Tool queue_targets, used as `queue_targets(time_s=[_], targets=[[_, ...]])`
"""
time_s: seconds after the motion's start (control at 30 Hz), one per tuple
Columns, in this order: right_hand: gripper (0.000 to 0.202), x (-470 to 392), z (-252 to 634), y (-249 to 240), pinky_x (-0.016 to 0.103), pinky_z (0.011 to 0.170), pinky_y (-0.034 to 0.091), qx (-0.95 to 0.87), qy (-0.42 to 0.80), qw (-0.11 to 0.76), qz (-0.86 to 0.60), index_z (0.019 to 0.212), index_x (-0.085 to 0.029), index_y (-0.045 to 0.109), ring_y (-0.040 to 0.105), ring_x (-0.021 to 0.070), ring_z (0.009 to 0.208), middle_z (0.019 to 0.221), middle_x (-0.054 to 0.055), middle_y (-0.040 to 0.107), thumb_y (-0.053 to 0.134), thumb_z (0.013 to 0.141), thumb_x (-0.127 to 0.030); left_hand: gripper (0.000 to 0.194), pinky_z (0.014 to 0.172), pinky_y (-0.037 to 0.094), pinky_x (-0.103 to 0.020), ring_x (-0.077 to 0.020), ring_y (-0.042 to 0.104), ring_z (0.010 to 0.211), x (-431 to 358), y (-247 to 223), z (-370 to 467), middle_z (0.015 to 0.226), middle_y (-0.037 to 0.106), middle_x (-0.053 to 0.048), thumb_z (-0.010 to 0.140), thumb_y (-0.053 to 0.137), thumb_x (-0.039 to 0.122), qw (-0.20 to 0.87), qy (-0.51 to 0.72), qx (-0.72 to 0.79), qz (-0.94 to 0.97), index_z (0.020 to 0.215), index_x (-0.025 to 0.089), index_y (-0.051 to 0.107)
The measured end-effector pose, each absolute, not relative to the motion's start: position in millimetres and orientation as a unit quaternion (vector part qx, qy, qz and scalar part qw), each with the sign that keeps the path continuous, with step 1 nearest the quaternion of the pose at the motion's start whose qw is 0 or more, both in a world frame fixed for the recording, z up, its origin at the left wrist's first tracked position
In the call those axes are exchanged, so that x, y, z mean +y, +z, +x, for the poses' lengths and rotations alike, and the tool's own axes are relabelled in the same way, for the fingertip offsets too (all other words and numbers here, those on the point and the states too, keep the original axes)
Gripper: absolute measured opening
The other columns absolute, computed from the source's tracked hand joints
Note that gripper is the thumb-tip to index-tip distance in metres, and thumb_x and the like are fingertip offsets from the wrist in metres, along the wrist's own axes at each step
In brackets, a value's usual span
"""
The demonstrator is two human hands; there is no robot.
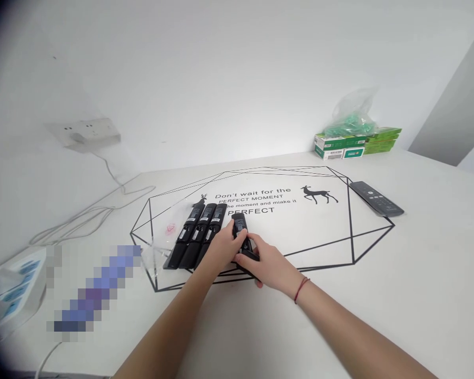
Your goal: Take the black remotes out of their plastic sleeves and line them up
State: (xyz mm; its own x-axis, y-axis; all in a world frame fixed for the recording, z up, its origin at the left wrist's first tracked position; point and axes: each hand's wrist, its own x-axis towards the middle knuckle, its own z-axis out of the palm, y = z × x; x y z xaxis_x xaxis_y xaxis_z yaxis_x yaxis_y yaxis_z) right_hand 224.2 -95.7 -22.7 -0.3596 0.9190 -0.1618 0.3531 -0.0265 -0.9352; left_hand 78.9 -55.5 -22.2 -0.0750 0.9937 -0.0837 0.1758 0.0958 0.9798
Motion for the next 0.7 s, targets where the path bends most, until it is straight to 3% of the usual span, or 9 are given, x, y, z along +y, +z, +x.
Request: queue_targets(time_s=[0.23, 0.37, 0.5, 0.57, 0.7], targets=[[0.049, -93, 228, -23, 0.025, 0.041, 0.037, -0.655, 0.502, 0.261, -0.501, 0.128, -0.034, 0.05, 0.047, 0.0091, 0.035, 0.068, -0.004, 0.053, 0.055, 0.083, -0.053, 0.026, 0.087, 0.042, -0.035, -0.0303, 0.057, 0.106, -56, -27, 79, 0.098, 0.064, -0.014, 0.081, 0.055, 0.037, 0.257, 0.343, 0.618, 0.659, 0.101, 0.021, 0.059], [0.049, -95, 228, -19, 0.024, 0.039, 0.032, -0.664, 0.479, 0.25, -0.516, 0.127, -0.03, 0.053, 0.045, 0.01, 0.039, 0.066, -0.003, 0.054, 0.054, 0.083, -0.052, 0.022, 0.086, 0.045, -0.038, -0.031, 0.055, 0.11, -58, -25, 78, 0.117, 0.06, -0.019, 0.082, 0.055, 0.021, 0.192, 0.269, 0.611, 0.719, 0.102, 0.019, 0.062], [0.038, -95, 227, -13, 0.023, 0.044, 0.029, -0.7, 0.416, 0.223, -0.536, 0.111, -0.022, 0.064, 0.043, 0.0117, 0.047, 0.057, -0.003, 0.052, 0.055, 0.083, -0.046, 0.037, 0.08, 0.05, -0.037, -0.0298, 0.053, 0.111, -61, -18, 79, 0.139, 0.045, -0.02, 0.079, 0.05, 0.002, 0.031, 0.036, 0.584, 0.81, 0.111, 0.016, 0.061], [0.032, -95, 227, -10, 0.024, 0.046, 0.03, -0.714, 0.397, 0.212, -0.536, 0.102, -0.021, 0.067, 0.043, 0.0124, 0.049, 0.059, -0.001, 0.055, 0.053, 0.083, -0.044, 0.037, 0.076, 0.051, -0.034, -0.0269, 0.054, 0.108, -61, -18, 81, 0.136, 0.047, -0.019, 0.083, 0.046, 0.005, -0.02, -0.014, 0.582, 0.813, 0.115, 0.016, 0.058], [0.031, -95, 230, -8, 0.026, 0.05, 0.033, -0.728, 0.372, 0.186, -0.545, 0.099, -0.021, 0.068, 0.051, 0.0151, 0.054, 0.069, 0.002, 0.065, 0.054, 0.081, -0.043, 0.028, 0.071, 0.05, -0.028, -0.0225, 0.056, 0.103, -58, -22, 84, 0.113, 0.058, -0.015, 0.092, 0.039, 0.019, 0.004, 0.045, 0.624, 0.78, 0.112, 0.016, 0.058]])
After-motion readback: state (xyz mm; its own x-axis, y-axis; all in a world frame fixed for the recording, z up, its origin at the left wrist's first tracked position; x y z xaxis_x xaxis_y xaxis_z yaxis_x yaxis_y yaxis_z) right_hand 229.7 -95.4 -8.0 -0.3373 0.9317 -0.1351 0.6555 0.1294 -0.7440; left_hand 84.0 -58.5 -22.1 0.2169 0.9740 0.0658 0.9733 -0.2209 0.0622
